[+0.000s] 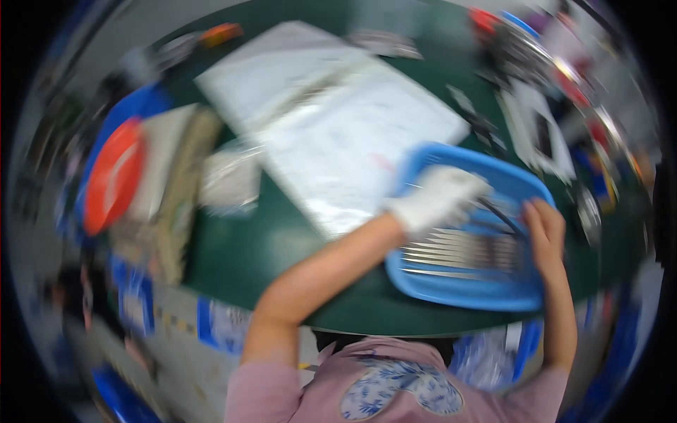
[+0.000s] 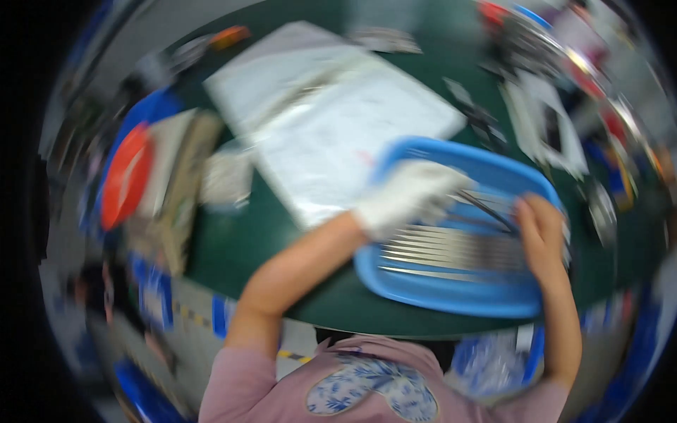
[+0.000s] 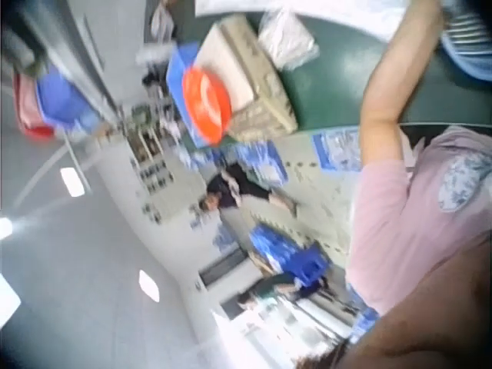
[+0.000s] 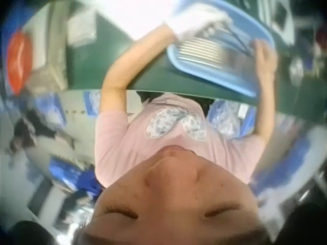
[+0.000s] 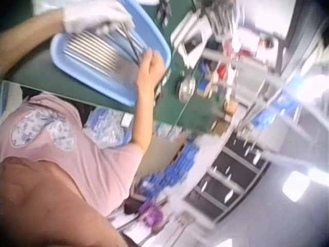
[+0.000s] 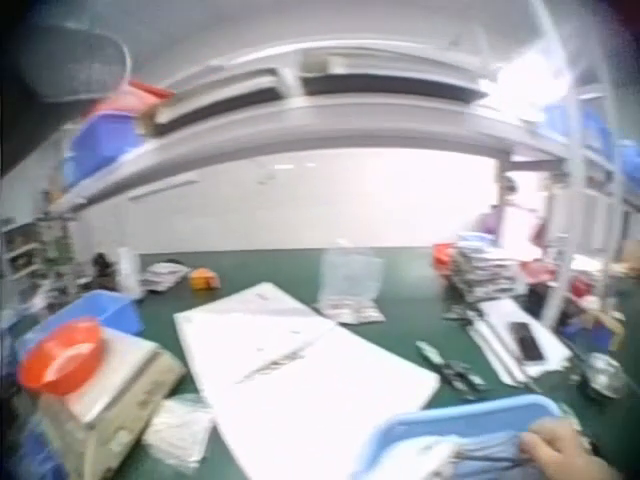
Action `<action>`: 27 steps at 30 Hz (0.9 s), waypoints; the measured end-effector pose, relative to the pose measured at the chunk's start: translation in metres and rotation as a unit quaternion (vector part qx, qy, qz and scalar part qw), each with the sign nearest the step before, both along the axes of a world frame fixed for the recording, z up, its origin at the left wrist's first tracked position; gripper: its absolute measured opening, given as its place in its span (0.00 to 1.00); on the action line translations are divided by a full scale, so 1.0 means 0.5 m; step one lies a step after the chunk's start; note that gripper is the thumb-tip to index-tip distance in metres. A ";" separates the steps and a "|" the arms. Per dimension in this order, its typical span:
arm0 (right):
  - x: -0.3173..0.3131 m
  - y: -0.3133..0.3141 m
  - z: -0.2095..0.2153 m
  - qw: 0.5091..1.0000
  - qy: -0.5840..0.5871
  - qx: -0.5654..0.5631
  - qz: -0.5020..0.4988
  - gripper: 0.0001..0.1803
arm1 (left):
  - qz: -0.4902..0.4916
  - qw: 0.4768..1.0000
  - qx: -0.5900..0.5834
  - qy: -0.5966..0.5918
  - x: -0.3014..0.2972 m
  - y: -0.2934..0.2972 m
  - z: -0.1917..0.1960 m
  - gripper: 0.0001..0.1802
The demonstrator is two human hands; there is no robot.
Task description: Measuring and inspecting metal rods using a digital caliper at a factory workbench.
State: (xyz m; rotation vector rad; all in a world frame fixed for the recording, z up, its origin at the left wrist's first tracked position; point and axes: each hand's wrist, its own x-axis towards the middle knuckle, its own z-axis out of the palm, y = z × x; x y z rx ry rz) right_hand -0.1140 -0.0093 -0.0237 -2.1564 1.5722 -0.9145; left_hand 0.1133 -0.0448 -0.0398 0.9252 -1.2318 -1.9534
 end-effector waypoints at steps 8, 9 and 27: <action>-0.039 0.075 -0.004 0.996 -0.020 0.055 -0.065 0.17 | -0.012 1.000 -0.013 0.023 -0.003 0.028 0.037 0.22; -0.040 0.073 -0.003 0.996 -0.022 0.056 -0.071 0.17 | -0.006 1.000 -0.013 0.027 -0.005 0.029 0.037 0.21; -0.023 0.062 -0.017 0.997 0.074 0.011 -0.026 0.16 | -0.002 1.000 0.008 0.020 -0.001 0.030 0.040 0.23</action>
